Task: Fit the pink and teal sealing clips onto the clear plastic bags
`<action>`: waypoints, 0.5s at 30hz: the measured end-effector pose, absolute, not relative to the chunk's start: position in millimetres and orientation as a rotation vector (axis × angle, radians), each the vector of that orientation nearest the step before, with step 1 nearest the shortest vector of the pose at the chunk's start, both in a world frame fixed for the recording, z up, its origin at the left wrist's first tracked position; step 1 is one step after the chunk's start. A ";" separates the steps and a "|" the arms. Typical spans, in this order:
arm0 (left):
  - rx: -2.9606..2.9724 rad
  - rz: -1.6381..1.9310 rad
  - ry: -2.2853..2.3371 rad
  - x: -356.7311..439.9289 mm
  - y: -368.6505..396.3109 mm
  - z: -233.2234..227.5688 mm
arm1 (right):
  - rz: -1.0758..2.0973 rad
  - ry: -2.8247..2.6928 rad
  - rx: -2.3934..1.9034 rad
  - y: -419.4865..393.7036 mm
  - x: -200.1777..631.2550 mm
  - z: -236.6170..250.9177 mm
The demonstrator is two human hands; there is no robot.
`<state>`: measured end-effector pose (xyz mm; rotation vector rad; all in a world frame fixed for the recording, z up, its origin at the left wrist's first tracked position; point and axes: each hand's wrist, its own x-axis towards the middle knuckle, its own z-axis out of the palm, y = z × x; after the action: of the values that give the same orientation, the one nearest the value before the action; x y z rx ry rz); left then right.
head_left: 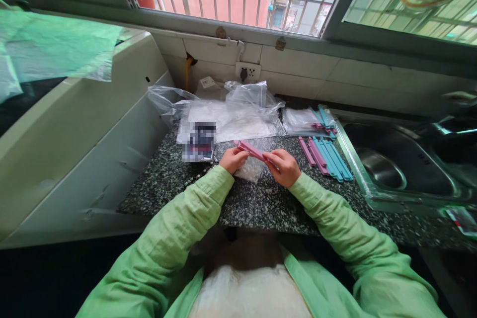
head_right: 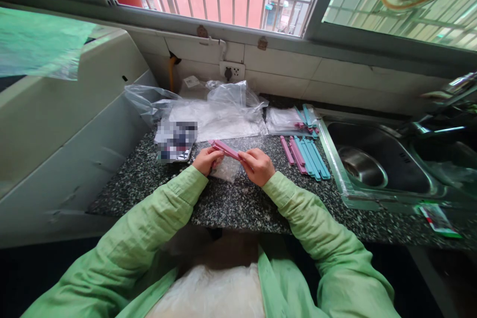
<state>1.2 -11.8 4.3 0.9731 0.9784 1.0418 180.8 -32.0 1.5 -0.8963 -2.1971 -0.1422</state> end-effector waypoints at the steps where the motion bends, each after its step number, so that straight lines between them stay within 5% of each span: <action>1: 0.982 1.044 0.980 1.2 -12.1 5.0 | -0.144 -2.197 -0.893 -32.0 180.7 1.4; 15: 1.020 1.025 0.996 0.0 -14.2 11.4 | -0.178 -2.237 -0.892 -31.3 181.3 0.7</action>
<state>0.0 -14.2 11.4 1.0202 0.9963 1.0249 181.3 -31.3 0.7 -0.8917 -2.2373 -0.1780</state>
